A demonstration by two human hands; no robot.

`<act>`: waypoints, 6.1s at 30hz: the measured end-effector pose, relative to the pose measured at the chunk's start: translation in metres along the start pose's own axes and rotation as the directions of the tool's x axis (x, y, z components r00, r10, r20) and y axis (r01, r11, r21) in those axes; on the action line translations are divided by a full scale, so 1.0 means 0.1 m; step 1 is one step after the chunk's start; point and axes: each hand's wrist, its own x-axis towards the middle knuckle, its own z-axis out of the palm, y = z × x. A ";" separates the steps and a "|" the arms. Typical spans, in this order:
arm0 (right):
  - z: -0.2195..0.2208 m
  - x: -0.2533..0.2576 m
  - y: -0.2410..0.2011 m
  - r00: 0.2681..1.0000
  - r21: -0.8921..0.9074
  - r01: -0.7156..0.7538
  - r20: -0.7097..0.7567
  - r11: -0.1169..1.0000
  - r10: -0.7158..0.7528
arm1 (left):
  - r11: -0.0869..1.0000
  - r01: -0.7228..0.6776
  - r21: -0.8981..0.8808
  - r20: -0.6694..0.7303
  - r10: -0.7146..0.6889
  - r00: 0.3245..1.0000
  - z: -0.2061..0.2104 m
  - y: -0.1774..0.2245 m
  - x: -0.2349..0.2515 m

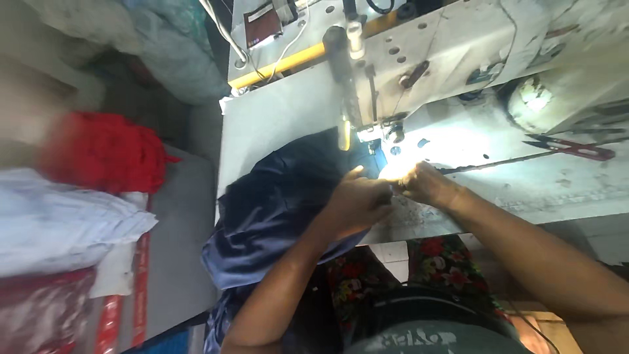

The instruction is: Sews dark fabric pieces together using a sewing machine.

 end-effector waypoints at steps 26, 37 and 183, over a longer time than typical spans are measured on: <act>0.37 -0.31 -0.22 0.982 -0.290 -0.189 -0.033 0.938 0.188 | 0.967 0.251 -0.048 -0.304 -0.254 0.918 0.72 -0.65 0.11; 0.41 -0.33 -0.27 0.977 -0.332 -0.211 -0.066 0.919 0.201 | 0.974 0.226 -0.036 -0.299 -0.226 0.927 0.69 -0.65 0.07; 0.40 -0.17 0.14 0.987 -0.275 -0.164 -0.039 0.947 0.159 | 0.980 0.143 0.141 -0.399 -0.076 0.914 0.73 -0.94 0.21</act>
